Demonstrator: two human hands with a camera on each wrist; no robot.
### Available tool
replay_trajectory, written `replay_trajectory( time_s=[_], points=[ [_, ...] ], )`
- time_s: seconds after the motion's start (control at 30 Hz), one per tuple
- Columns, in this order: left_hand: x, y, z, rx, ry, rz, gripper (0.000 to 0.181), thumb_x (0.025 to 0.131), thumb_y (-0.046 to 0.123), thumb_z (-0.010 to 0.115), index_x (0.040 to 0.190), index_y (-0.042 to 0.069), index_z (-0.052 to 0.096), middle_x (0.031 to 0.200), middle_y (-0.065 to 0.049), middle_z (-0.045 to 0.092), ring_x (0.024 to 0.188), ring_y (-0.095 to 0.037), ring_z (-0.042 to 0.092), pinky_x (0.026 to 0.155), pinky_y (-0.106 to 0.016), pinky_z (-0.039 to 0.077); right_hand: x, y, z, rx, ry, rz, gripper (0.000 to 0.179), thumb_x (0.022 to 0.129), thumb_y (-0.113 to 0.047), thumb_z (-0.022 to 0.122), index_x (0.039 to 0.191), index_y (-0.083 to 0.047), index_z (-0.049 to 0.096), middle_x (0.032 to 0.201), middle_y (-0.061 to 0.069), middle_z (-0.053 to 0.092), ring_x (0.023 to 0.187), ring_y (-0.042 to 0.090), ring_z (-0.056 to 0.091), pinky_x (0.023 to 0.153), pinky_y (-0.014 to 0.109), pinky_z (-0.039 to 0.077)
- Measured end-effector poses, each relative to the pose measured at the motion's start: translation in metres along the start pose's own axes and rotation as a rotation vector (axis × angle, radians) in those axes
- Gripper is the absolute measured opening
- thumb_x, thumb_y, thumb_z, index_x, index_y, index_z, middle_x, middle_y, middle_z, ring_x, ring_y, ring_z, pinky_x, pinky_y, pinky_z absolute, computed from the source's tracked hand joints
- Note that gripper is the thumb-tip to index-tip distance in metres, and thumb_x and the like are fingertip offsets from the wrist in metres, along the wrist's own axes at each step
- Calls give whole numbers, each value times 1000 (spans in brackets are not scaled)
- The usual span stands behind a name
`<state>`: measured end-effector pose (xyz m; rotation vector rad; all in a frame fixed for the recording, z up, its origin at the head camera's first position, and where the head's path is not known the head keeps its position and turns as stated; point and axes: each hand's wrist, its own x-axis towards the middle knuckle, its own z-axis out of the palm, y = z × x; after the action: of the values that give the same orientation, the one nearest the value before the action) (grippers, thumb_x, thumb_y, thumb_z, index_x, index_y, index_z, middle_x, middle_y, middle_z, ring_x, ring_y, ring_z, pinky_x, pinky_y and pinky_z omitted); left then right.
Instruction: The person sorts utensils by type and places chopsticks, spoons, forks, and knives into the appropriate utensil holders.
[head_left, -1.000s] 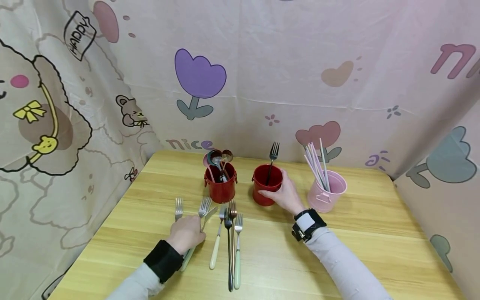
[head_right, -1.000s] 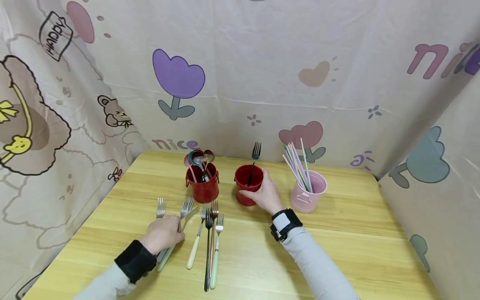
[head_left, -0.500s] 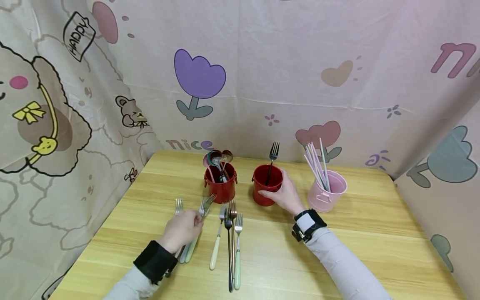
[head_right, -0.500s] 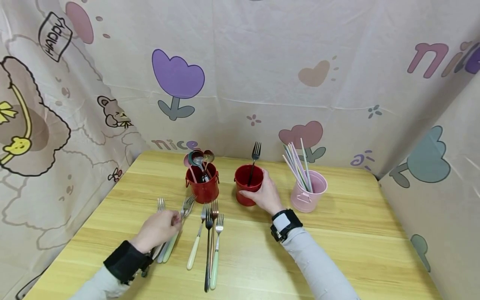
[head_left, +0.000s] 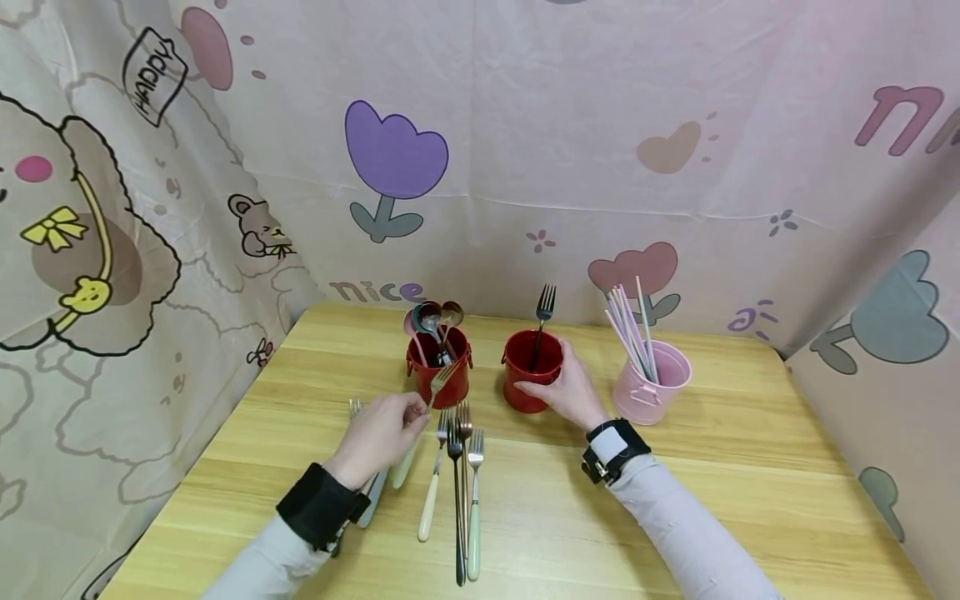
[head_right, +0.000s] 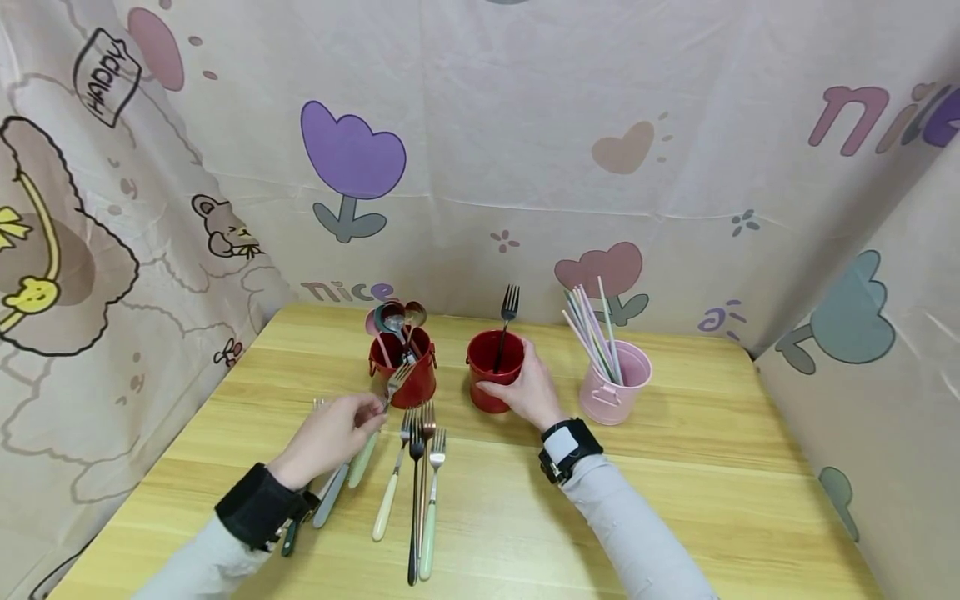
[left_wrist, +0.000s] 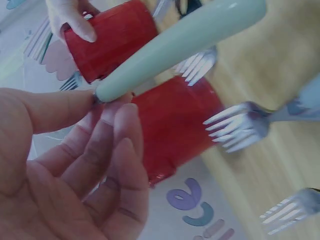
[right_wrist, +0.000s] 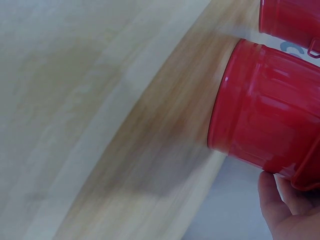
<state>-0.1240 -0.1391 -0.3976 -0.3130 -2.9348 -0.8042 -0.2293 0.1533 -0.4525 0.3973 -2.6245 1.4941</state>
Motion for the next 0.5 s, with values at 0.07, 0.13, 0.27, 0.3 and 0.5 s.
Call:
replay_trajectory(
  time_s=[0.07, 0.13, 0.27, 0.3, 0.5],
  points=[
    [7, 5, -1, -21, -4, 13, 5, 94, 14, 69, 90, 11, 71, 75, 2, 66, 59, -8, 51, 55, -22, 40, 0, 0, 0, 3, -1, -1, 95, 75, -24, 91, 149, -7, 35, 141, 15, 57, 132, 32, 56, 110, 48, 47],
    [14, 10, -3, -41, -9, 26, 6, 94, 15, 68, 92, 10, 71, 78, 1, 68, 60, -8, 53, 56, -23, 43, -1, 0, 0, 4, -2, 0, 95, 75, -23, 91, 149, -7, 35, 142, 15, 57, 132, 32, 56, 110, 48, 48],
    [29, 21, -6, -78, 11, 71, 6, 95, 15, 67, 94, 10, 70, 80, 0, 70, 62, -7, 56, 59, -23, 48, 0, 0, 0, 2, -1, -5, 93, 75, -23, 90, 148, -6, 35, 142, 15, 57, 131, 32, 57, 110, 48, 48],
    [32, 24, -7, -87, 23, 86, 6, 95, 15, 67, 94, 10, 70, 80, -1, 71, 63, -7, 57, 60, -24, 49, 0, 0, 0, 1, 0, -6, 93, 75, -23, 90, 148, -6, 35, 141, 15, 57, 131, 32, 57, 110, 48, 48],
    [59, 50, -11, -104, 118, 168, 11, 97, 17, 66, 98, 9, 72, 84, -3, 74, 69, -12, 64, 66, -30, 52, 0, -1, -1, 5, 4, -10, 93, 75, -23, 91, 147, -6, 36, 141, 16, 57, 131, 32, 57, 110, 48, 48]
  ],
)
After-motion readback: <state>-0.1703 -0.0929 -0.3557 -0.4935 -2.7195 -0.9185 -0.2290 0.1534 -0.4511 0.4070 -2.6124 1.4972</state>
